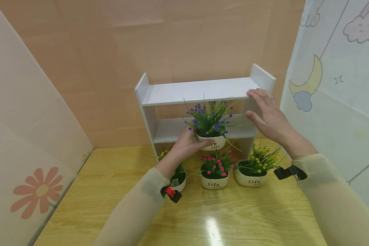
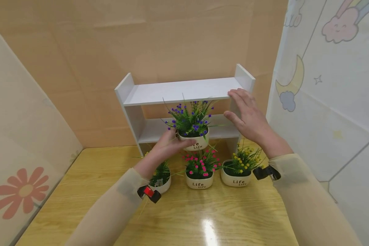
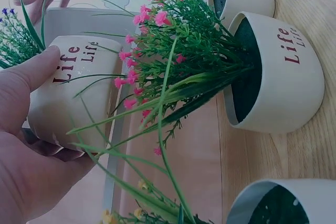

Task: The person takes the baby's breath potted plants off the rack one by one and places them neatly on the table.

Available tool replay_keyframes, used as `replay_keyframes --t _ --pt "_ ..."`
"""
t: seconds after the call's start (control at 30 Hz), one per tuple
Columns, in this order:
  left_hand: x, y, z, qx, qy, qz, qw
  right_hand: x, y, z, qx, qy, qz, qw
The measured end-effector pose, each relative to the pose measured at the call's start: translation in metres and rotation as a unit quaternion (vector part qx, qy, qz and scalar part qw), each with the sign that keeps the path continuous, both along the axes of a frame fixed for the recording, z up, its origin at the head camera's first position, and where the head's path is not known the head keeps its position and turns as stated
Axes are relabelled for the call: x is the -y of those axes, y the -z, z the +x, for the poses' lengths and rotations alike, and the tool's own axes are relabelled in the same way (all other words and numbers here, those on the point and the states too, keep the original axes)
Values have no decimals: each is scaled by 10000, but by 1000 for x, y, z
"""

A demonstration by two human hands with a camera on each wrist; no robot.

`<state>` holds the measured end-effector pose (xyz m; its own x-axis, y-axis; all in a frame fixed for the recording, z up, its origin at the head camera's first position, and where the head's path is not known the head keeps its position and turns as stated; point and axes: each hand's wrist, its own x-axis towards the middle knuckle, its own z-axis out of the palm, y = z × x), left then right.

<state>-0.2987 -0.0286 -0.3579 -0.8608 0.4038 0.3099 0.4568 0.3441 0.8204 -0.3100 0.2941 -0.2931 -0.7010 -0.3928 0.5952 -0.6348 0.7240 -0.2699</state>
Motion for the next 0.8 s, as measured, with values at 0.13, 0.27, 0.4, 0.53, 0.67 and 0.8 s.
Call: replay_keyframes --t 0.13,0.27,0.4,0.53,0.67,0.8 --pt "7 1 6 86 -74 -85 9999 0 0 1 15 16 -5 10000" --pt "13 1 13 205 -191 -169 9995 1 -1 2 33 37 8 10000" --pt "20 0 18 178 -158 -104 9997 0 0 1 32 56 0 10000" --pt "26 -1 24 45 14 -15 10000 0 0 2 81 110 -8 9999" --pt "35 -4 32 167 -155 -229 9995 0 1 2 83 120 0 9999" --pt "43 -9 39 244 -310 -433 9983 0 1 1 24 99 12 9999"
